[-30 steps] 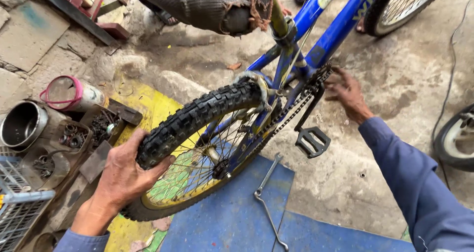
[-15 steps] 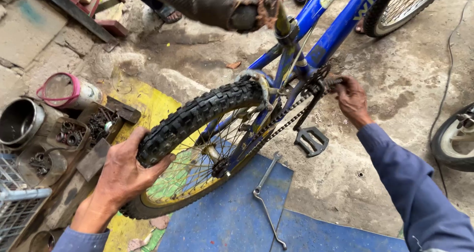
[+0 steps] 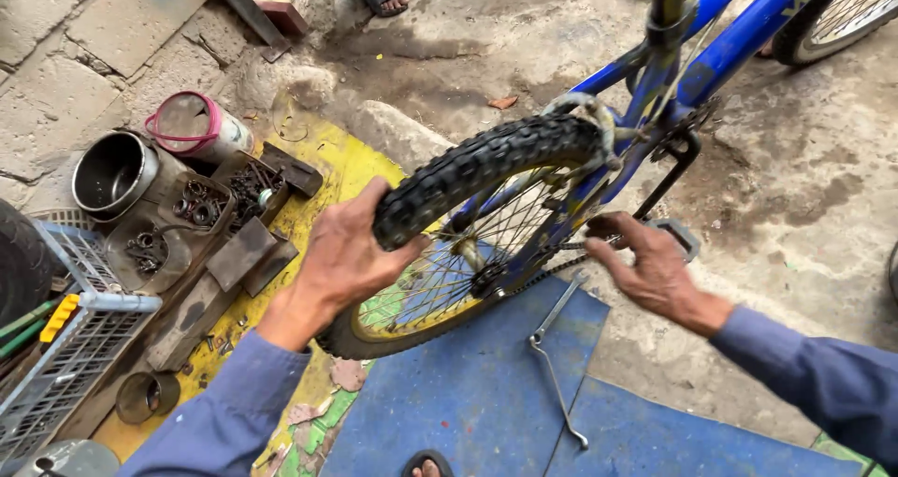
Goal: The person repairs the rear wheel of a blue bicycle, using a wrench to loosen and tighten the axle nuts while steadying the wheel by hand. They reposition the wheel in the frame, adjust the chain over the sprocket, and spin the wheel to check its movement.
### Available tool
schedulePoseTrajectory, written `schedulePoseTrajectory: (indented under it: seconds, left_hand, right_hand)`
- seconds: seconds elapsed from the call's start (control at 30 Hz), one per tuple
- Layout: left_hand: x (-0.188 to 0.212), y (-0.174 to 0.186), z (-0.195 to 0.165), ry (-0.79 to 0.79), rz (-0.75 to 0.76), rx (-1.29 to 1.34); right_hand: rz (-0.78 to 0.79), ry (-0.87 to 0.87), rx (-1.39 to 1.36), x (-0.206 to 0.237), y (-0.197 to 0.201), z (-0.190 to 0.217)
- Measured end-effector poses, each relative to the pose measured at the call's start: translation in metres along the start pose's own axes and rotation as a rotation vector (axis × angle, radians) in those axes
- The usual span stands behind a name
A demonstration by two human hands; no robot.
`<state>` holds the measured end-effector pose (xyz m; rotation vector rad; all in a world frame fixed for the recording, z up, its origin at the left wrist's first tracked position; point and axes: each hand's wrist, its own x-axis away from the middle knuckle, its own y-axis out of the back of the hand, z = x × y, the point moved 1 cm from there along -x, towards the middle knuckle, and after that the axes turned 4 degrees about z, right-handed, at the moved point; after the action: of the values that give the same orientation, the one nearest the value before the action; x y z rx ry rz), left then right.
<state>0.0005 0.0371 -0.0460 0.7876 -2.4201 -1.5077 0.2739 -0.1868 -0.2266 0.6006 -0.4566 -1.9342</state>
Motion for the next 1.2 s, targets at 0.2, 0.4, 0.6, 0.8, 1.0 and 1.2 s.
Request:
schedulePoseTrajectory:
  seconds: [0.2, 0.4, 0.6, 0.8, 1.0, 1.2]
  left_hand:
    - [0.008, 0.004, 0.011, 0.010, 0.045, 0.060]
    - [0.016, 0.008, 0.024, -0.051, 0.051, 0.092]
    - [0.056, 0.019, 0.055, -0.033, 0.080, 0.153]
    - [0.063, 0.024, 0.063, -0.148, -0.057, 0.161]
    - [0.044, 0.014, 0.052, -0.040, 0.027, 0.147]
    - [0.033, 0.009, 0.048, -0.021, -0.002, 0.104]
  right_hand:
    - [-0.418, -0.446, -0.411, -0.031, -0.056, 0.047]
    - [-0.694, -0.248, -0.226, -0.054, -0.087, 0.046]
    - [-0.755, -0.254, -0.137, -0.056, -0.091, 0.021]
    - [-0.707, -0.294, 0.028, -0.031, -0.093, -0.017]
    - [-0.660, -0.309, 0.007, -0.016, -0.090, -0.052]
    - [-0.614, -0.321, -0.046, -0.016, -0.099, -0.076]
